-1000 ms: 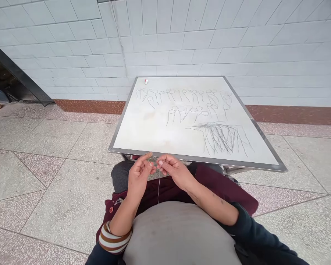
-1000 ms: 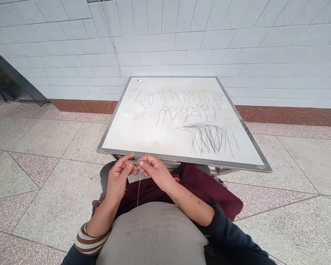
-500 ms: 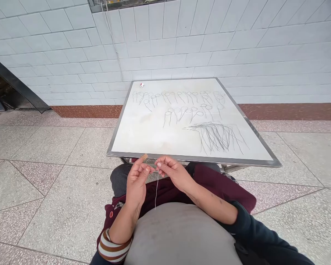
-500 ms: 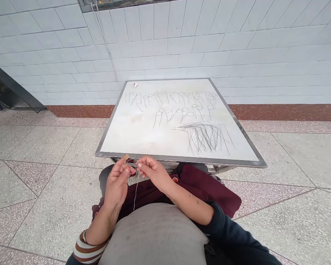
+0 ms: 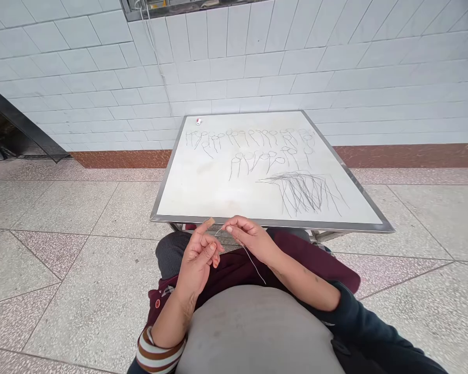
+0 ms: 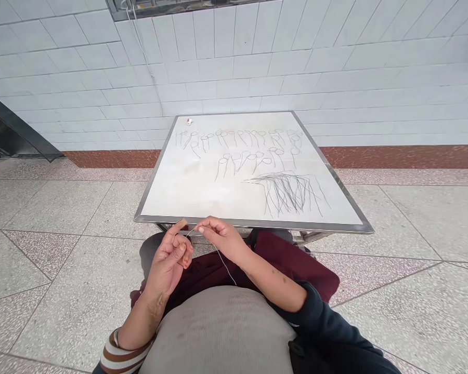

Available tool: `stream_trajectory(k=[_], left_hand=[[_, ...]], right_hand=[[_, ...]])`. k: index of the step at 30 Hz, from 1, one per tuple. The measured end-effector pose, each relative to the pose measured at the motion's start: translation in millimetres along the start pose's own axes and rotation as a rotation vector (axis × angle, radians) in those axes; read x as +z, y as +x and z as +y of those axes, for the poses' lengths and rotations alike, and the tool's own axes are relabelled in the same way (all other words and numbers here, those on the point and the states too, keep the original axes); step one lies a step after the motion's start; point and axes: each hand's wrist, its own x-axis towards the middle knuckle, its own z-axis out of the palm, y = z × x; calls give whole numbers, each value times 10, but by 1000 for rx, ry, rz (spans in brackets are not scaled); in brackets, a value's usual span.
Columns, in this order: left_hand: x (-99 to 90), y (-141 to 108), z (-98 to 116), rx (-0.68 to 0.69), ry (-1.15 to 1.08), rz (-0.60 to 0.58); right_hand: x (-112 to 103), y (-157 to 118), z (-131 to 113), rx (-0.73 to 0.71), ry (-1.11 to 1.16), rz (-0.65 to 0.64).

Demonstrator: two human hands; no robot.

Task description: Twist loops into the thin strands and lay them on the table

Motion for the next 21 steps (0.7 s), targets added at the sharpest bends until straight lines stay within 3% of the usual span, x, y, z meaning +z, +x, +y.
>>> stream_trajectory(k=[9, 21], left_hand=[[-96, -99, 67, -190, 12, -55], [-196, -218, 164, -320, 56, 22]], right_hand=[[-212, -2, -39, -211, -326, -175], [-270, -12, -35, -321, -495, -223]])
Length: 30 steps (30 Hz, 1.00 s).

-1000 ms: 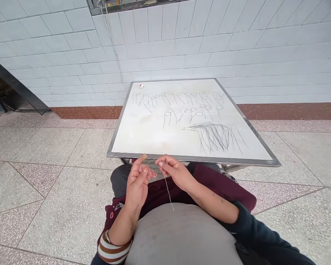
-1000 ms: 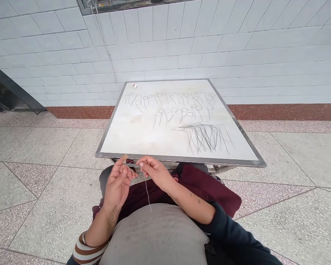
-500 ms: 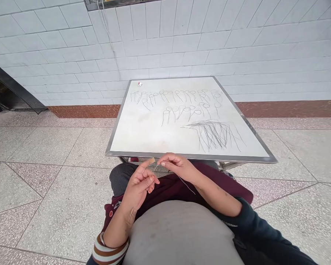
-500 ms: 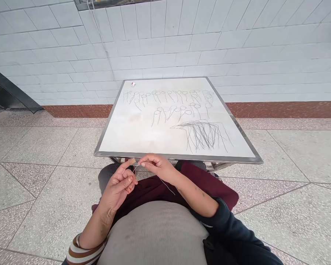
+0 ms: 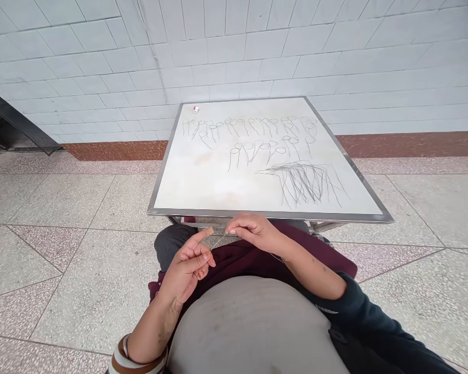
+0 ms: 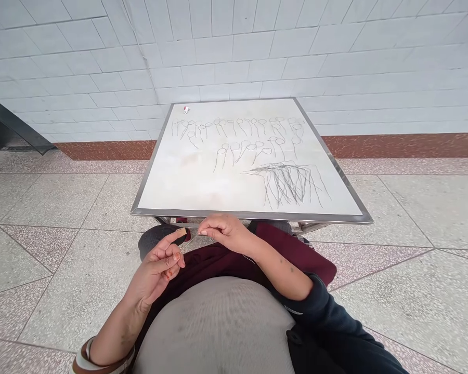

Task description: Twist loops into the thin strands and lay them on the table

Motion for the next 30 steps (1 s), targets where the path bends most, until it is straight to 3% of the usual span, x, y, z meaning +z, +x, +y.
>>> stream_trajectory(k=[5, 10, 13, 15, 19, 23, 30], left_hand=[[-140, -75, 1, -39, 56, 68], [-457, -119, -10, 24, 118, 303], [-493, -94, 55, 116, 193, 382], [-389, -49, 135, 173, 288, 345], [-22, 95, 257, 213, 451, 153], [232, 233, 196, 161, 389, 4], [172, 283, 80, 119, 314, -39]], right_hand=[[-56, 5, 67, 50, 2, 63], [-208, 9, 97, 144, -26, 262], [-166, 21, 32, 124, -14, 205], [-76, 35, -21, 78, 1, 136], [98, 55, -88, 1, -60, 55], [148, 46, -93, -48, -172, 43], [107, -16, -44, -151, -323, 50]])
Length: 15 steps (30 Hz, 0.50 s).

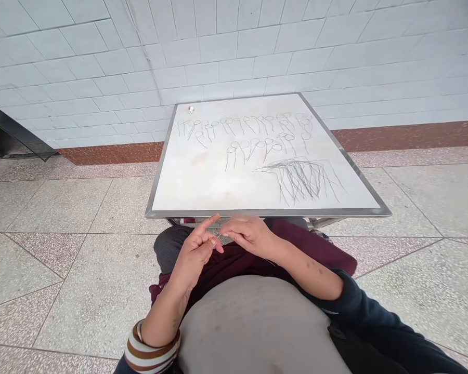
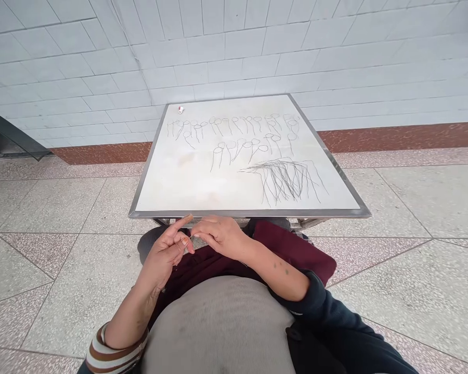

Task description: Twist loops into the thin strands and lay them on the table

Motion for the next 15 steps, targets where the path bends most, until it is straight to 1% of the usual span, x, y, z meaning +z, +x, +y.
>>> stream_trajectory(k=[7, 12, 15], left_hand=[[-196, -130, -23, -65, 112, 6], [-256, -218, -21, -82, 201, 29], [-354, -246, -7, -89, 246, 89]], right_hand=[[6, -55, 87, -52, -17, 78], [-27, -90, 152, -27, -14, 69], [-73, -76, 160, 20, -27, 93]])
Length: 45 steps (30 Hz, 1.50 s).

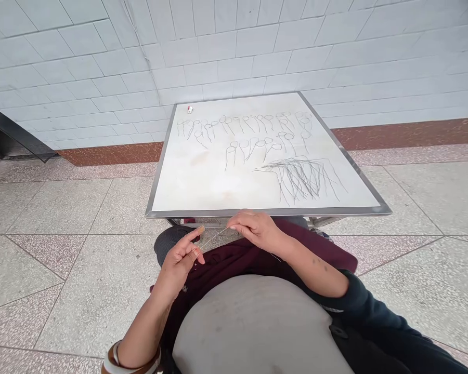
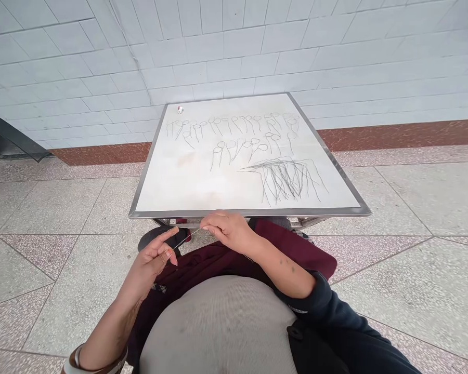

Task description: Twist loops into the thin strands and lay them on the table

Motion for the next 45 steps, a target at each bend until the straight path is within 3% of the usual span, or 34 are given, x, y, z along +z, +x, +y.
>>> stream_trajectory(k=[6, 8, 12, 16, 37, 45], left_hand=[[-186, 39, 127, 43, 120, 230], [-120, 75, 212, 103, 82, 208], [136, 171, 325, 157, -51, 46], [301, 230, 348, 153, -177, 70], [332, 222, 461, 153, 140, 88], [381, 247, 336, 176, 154, 130]], right_hand=[[-24, 74, -81, 51, 5, 4], [7, 94, -125, 26, 28, -12], [60, 123, -209, 17, 46, -7], [62, 130, -258, 18, 26, 19], [130, 70, -257, 167, -53, 72], [241, 40, -265, 273, -89, 134]])
